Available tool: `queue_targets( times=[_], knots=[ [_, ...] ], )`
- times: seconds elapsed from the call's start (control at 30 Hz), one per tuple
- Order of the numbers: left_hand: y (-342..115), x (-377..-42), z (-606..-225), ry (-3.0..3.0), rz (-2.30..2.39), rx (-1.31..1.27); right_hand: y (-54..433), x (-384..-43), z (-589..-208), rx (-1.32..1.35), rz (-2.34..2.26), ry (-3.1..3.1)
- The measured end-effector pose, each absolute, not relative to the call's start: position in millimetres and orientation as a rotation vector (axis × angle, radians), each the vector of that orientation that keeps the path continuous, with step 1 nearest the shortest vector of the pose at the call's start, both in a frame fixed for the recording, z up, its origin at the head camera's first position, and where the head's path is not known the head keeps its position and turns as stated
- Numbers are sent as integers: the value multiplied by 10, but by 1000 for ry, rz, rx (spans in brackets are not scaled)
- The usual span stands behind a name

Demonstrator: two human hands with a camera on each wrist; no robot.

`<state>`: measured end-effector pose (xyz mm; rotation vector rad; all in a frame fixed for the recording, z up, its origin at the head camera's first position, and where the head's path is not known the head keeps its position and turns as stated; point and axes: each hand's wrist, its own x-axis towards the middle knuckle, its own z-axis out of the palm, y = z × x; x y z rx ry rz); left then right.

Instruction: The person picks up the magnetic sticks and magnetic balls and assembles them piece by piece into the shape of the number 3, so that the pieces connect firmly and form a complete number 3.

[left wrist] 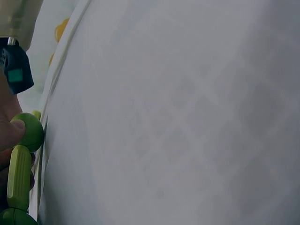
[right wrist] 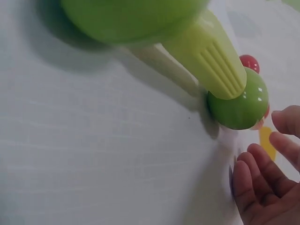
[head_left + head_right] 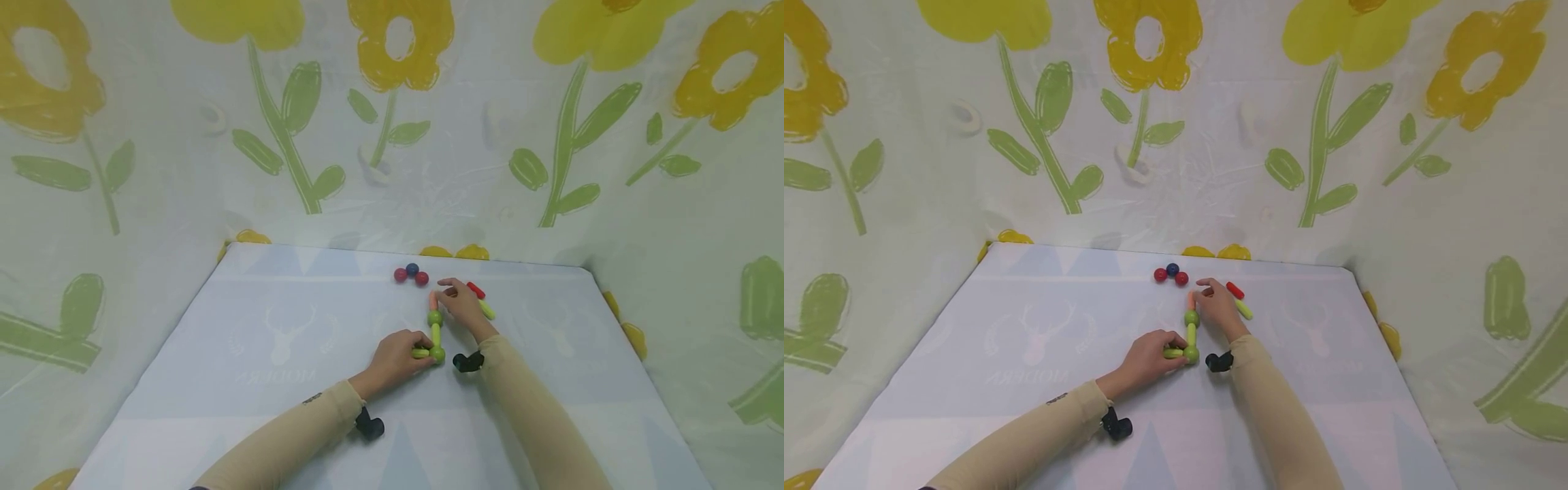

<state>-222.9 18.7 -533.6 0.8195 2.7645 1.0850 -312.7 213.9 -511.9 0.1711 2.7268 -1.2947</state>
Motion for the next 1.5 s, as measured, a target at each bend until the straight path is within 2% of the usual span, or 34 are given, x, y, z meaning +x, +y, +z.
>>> queue_targets(
  times=[0.73, 1.1, 1.5],
  knots=[
    [246, -2230, -5337, 2771, 1066, 888, 2098, -3551, -5058, 45, -1216, 2687],
    [222, -2227, -5361, 2773, 1070, 879, 1975, -3507, -5000, 12, -1140, 2753],
    [171, -2224, -5335, 2795, 1075, 869, 2090, -3508, -5012, 19, -1057, 2780]
  ],
)
